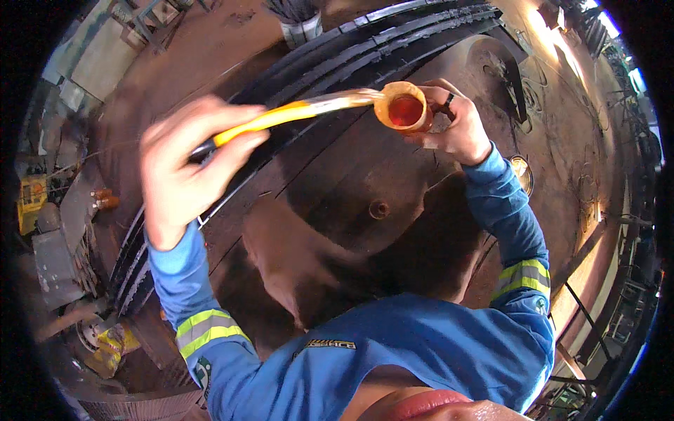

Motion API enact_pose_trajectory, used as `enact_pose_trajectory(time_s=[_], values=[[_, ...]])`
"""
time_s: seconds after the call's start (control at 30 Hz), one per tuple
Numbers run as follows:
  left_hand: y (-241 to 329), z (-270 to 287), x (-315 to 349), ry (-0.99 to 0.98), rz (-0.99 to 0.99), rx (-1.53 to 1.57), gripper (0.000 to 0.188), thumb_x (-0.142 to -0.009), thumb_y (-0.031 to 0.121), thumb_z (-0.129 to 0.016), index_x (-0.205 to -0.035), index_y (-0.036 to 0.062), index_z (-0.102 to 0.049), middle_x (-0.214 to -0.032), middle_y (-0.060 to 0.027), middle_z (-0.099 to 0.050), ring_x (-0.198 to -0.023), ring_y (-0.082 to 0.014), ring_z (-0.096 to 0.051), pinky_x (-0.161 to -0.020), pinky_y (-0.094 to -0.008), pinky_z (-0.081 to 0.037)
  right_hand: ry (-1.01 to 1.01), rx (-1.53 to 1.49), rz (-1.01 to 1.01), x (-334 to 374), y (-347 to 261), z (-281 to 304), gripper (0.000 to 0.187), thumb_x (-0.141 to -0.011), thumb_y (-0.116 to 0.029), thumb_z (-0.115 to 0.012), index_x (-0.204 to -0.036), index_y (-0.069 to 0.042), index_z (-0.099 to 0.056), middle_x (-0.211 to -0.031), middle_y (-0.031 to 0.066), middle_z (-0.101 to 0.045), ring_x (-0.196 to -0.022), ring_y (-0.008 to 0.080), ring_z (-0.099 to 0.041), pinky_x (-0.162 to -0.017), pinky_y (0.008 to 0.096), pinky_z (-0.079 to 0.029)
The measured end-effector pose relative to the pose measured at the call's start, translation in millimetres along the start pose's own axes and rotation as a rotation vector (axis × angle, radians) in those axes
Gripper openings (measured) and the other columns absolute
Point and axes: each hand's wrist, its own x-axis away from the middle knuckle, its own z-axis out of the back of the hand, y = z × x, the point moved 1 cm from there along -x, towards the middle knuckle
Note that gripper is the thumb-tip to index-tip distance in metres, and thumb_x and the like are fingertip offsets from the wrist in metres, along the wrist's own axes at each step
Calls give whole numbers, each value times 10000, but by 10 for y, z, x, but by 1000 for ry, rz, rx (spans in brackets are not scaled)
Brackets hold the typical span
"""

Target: The person applies a reddish-brown liquid to a long, curved metal beam using a yellow-handled brush. They repeatedly dip the brush into a small orange cup held in the other hand and spread the liquid along the beam's surface.

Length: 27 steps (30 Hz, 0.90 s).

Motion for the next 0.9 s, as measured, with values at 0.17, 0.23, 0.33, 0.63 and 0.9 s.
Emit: enact_pose_trajectory(time_s=[0.17, 0.23, 0.33, 0.63, 0.9], values=[[-41, -1196, -869, -309, -188, -81, 184, -771, 71, -764, -931, 14, -693, -792, -113, -669, -693, -262, -641, -630, -355, -502, -28, -1, 79, -80, 730, 224, 640, -580, -158, -891, -1162, -32, -657, -1042, 100, -612, -932, 231, -648, -788, 325, -550], [-90, -1579, -1061, -344, -159, -131, 165, -778, 79, -756, -915, 19, -686, -798, -117, -669, -712, -276, -648, -646, -367, -505, -32, -41, 99, -121, 1044, 312, 636, -572, -154, -884, -1155, -30, -662, -1036, 110, -616, -921, 248, -649, -785, 345, -550], [-227, -2049, -1273, -336, -78, -172, 153, -781, 78, -750, -903, 20, -678, -804, -125, -670, -729, -289, -654, -658, -374, -509, -61, -63, 195, -225, 1612, 419, 637, -564, -136, -870, -1157, -31, -662, -1043, 127, -619, -912, 285, -651, -808, 357, -550], [-528, -2572, -1387, -278, 340, -119, 114, -852, 81, -704, -918, -2, -663, -778, -139, -676, -692, -250, -680, -627, -328, -506, -170, -210, 320, -797, 2625, 305, 632, -547, -121, -862, -1138, -30, -658, -1009, 139, -630, -900, 311, -645, -796, 373, -552], [-676, -2521, -1283, -331, 216, -425, 104, -859, 97, -695, -893, 9, -651, -794, -131, -671, -690, -276, -664, -626, -340, -499, -273, -100, 364, -1051, 2500, 116, 630, -568, -143, -879, -1150, -46, -657, -1022, 120, -615, -916, 269, -640, -798, 336, -541]])
